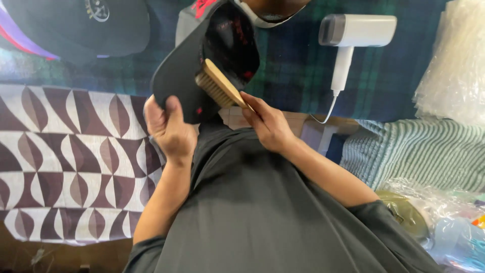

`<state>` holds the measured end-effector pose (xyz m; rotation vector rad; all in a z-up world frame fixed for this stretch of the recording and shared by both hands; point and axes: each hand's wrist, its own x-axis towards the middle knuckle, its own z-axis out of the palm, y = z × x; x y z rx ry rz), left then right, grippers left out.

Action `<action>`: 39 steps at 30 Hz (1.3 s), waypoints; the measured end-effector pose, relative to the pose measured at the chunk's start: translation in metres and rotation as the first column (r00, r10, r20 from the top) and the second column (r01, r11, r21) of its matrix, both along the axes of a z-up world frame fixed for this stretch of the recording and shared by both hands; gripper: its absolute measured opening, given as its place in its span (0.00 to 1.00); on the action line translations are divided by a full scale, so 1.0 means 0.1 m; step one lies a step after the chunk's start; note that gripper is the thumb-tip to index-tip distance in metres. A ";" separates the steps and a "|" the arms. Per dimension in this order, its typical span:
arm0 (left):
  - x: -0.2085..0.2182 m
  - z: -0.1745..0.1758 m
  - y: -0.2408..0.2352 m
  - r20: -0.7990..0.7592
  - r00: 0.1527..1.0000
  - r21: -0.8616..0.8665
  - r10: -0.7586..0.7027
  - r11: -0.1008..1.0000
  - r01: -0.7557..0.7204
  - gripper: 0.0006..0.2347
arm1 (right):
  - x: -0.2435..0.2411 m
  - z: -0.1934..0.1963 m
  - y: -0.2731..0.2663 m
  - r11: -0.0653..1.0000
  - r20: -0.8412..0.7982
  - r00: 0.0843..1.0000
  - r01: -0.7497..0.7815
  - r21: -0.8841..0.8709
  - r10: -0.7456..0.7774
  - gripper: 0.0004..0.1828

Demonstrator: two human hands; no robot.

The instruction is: The person uses a hairdryer to apply heat to a black baseball cap, then brushes the inside and outside of the cap with a wooden brush. They adjust the cap's shape and brim before placing it on a pile of other caps.

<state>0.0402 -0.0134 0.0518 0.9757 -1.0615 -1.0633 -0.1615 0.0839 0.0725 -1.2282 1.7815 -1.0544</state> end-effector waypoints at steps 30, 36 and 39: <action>-0.18 1.56 -0.98 0.502 0.582 0.154 -0.639 0.729 0.667 0.17 | -0.73 0.37 -0.83 0.978 0.211 0.975 0.105 -0.179 -0.066 0.24; -0.27 0.70 -0.66 0.595 0.624 0.075 -0.507 0.808 0.584 0.23 | -1.02 0.48 -0.85 0.972 0.492 0.868 0.058 -0.228 0.064 0.20; -0.44 0.73 -0.65 0.385 0.775 0.162 -0.502 0.863 0.478 0.17 | -0.68 1.05 -0.84 0.942 -0.167 0.933 0.294 -0.160 -0.319 0.10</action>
